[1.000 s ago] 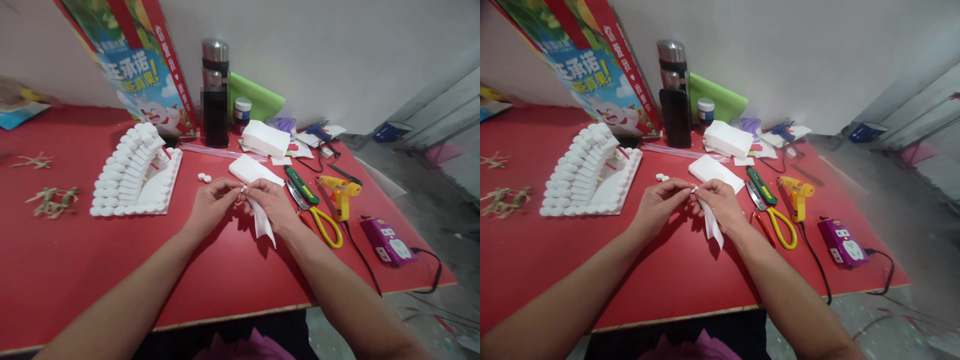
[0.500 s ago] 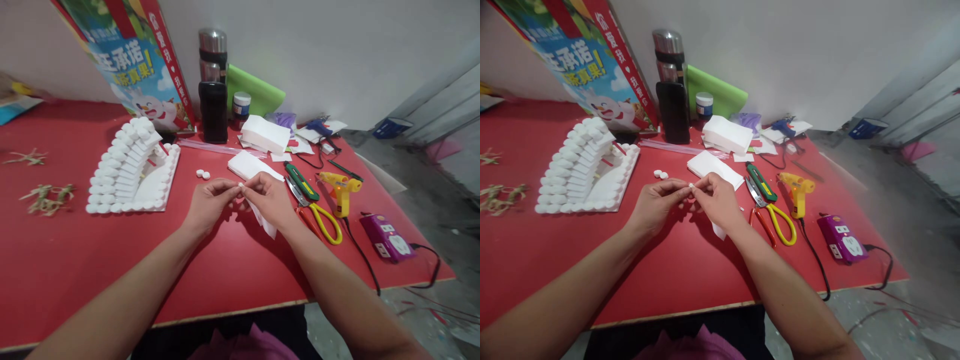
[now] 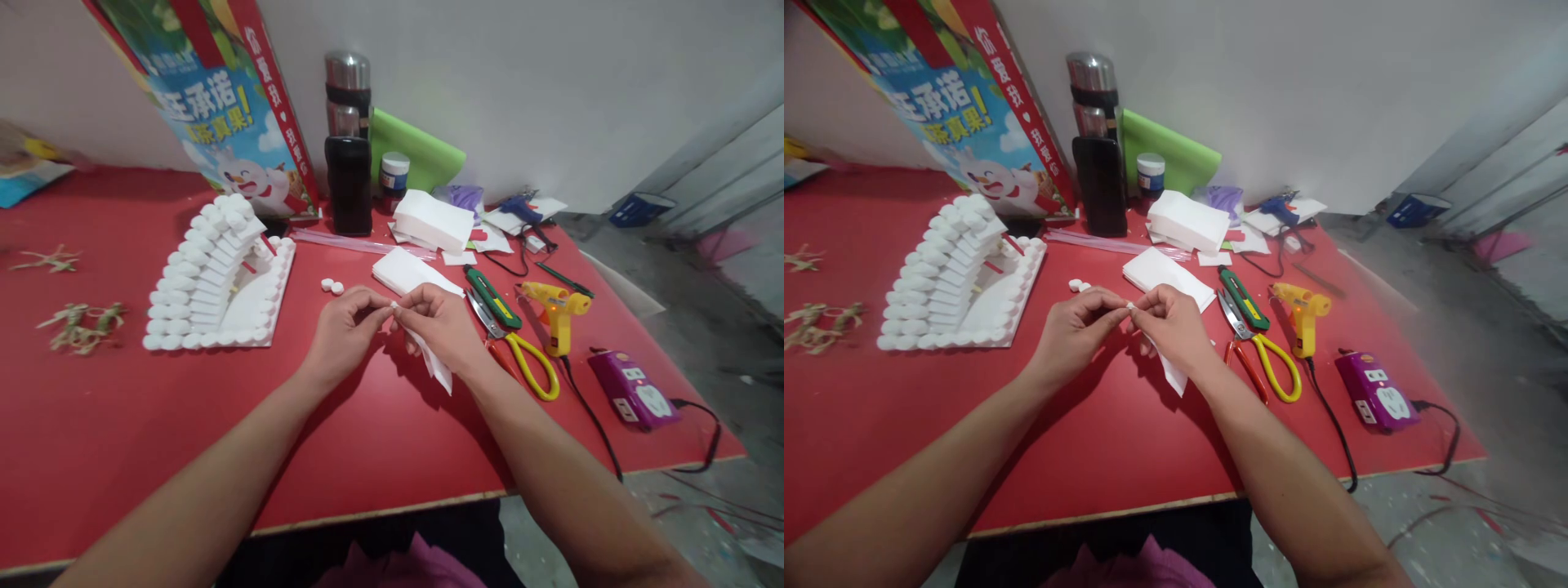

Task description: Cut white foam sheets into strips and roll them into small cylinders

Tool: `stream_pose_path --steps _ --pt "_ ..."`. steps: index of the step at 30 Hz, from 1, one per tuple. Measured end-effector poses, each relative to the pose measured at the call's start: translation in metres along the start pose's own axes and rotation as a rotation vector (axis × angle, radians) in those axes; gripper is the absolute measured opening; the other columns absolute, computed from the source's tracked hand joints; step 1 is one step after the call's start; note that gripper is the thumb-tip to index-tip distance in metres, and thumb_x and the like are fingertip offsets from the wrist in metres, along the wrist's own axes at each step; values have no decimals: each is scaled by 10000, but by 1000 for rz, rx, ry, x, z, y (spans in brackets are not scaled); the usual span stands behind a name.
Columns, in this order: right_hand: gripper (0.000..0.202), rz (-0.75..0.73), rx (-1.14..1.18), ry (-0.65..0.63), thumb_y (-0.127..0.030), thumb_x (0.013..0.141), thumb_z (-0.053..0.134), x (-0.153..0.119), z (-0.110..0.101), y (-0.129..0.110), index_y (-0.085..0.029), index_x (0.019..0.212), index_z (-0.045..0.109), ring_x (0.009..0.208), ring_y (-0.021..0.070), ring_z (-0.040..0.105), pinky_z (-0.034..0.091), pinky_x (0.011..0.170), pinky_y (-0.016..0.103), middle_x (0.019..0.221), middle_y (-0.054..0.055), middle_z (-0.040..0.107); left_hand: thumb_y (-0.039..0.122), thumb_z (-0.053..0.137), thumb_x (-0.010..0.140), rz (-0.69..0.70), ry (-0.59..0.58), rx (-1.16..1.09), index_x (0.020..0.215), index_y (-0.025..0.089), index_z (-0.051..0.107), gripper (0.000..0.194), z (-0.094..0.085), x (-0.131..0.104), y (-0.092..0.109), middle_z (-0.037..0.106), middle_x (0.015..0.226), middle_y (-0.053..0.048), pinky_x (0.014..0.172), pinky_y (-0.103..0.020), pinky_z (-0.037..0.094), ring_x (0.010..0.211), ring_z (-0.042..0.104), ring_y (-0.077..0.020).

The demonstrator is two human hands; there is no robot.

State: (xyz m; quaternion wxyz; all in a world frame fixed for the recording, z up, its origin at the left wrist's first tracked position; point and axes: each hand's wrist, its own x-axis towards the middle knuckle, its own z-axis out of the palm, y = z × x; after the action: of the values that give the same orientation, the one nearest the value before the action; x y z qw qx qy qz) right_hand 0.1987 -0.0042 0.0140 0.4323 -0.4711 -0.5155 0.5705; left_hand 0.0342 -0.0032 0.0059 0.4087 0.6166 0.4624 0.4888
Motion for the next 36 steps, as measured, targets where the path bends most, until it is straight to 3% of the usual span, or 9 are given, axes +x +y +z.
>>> stream_pose_path --steps 4,7,11,15,22,27,31,33,36 --pt "178 9 72 -19 -226 822 765 0 -2 -5 -194 832 590 491 144 686 572 483 240 683 -11 730 310 742 824 -193 -4 -145 759 189 733 139 1 1 0 680 728 -34 649 -316 479 673 597 -167" --pt "121 246 357 -171 -282 944 645 3 -4 -12 -172 899 620 622 202 763 658 624 336 772 59 772 311 799 775 -212 57 -229 765 195 742 129 0 2 1 689 733 -33 656 -320 501 672 588 -164" --pt "328 478 565 -263 -264 1070 444 6 -5 -14 -106 906 680 646 190 763 676 669 338 785 97 763 303 839 739 -220 64 -306 750 200 758 131 -2 4 1 690 730 -33 684 -326 523 684 590 -161" --pt "182 444 555 -200 -136 1015 564 5 -8 -9 -89 912 706 615 155 741 665 642 273 773 84 763 304 845 745 -249 36 -336 741 190 766 139 -2 3 0 670 686 -26 651 -313 506 638 569 -145" --pt "70 474 523 -202 -125 937 683 7 -14 -8 -92 890 723 566 145 722 660 568 255 740 68 765 313 863 734 -272 9 -358 749 183 770 160 -2 3 3 669 682 -18 634 -293 481 615 552 -123" --pt "88 407 402 -53 -142 839 734 4 -5 -8 -129 757 703 481 128 667 602 474 215 642 47 737 308 819 776 -272 13 -276 755 193 773 126 1 0 3 668 671 -26 609 -313 477 611 557 -146" --pt "156 196 185 108 -128 783 730 -2 6 -8 -161 655 648 430 114 622 534 421 190 553 10 683 300 766 827 -212 32 -144 767 189 765 126 6 -5 3 729 743 -49 677 -332 512 699 642 -185" --pt "164 136 126 124 -126 777 735 -5 8 -9 -164 647 642 434 117 623 527 419 193 550 0 674 291 745 844 -150 63 -61 773 191 766 125 8 -6 3 739 773 -50 703 -333 514 732 655 -191" --pt "160 202 202 73 -191 852 720 -4 6 -12 -154 704 672 449 124 639 547 424 214 651 35 732 278 735 853 -108 108 -2 755 203 759 125 7 -6 3 729 760 -41 702 -331 506 722 642 -185"
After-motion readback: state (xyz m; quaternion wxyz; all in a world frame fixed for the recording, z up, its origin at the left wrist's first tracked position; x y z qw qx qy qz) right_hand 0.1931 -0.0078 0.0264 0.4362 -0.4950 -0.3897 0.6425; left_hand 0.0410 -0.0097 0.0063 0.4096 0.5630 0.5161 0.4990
